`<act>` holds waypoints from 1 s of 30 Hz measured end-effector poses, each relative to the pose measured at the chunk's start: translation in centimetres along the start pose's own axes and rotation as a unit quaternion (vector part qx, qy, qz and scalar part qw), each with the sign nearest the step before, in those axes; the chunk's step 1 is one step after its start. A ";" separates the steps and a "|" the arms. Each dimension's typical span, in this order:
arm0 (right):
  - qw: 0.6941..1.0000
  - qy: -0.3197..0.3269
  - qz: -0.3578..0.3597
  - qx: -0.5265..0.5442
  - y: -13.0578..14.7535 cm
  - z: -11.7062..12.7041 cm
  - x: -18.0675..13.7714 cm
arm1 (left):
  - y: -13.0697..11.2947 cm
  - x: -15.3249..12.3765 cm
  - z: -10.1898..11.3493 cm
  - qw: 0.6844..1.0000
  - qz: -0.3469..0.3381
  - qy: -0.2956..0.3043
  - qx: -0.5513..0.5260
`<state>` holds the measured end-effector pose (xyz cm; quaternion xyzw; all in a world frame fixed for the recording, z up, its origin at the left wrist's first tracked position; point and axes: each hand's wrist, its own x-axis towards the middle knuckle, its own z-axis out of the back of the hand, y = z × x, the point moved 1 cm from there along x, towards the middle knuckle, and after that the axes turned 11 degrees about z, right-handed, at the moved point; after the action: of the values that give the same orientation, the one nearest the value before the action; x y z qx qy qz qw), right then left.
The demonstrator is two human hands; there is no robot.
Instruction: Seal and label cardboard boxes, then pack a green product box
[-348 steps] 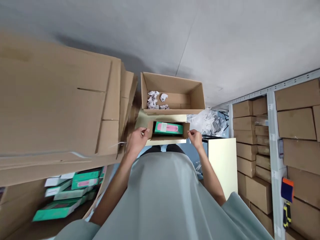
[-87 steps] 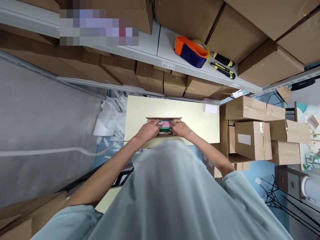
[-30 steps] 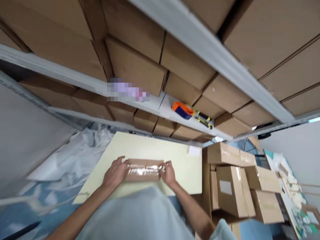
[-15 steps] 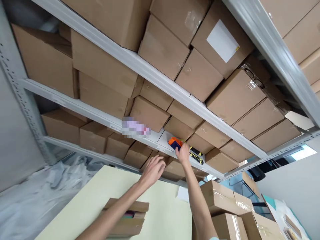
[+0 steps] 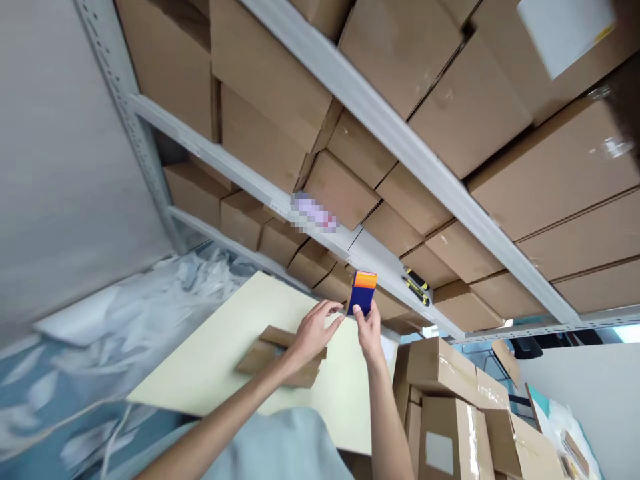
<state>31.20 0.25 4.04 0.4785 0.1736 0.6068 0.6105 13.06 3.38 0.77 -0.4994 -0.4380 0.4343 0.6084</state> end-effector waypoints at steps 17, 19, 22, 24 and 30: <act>0.992 0.077 -0.088 0.049 5.6 -4.2 -11.8 | -1.5 -8.0 8.1 0.995 0.086 -0.013 0.057; 0.992 0.105 -0.071 0.013 6.1 -3.8 -12.1 | -2.9 -7.1 9.7 0.996 0.084 -0.022 0.029; 0.988 0.149 -0.033 -0.035 6.6 -2.9 -12.3 | -4.9 -6.0 11.8 0.997 0.070 -0.007 0.031; 0.983 0.169 0.006 -0.070 7.0 -2.2 -12.0 | -5.8 -5.5 12.7 0.997 0.069 0.004 0.042; 0.961 0.191 0.152 -0.134 8.3 -0.6 -11.3 | -6.6 -4.9 13.6 0.994 0.073 0.075 0.033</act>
<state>23.65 -11.34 6.20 0.2889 0.1293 0.7901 0.5249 -0.70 0.88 8.39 -0.5405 -0.3392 0.4533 0.6224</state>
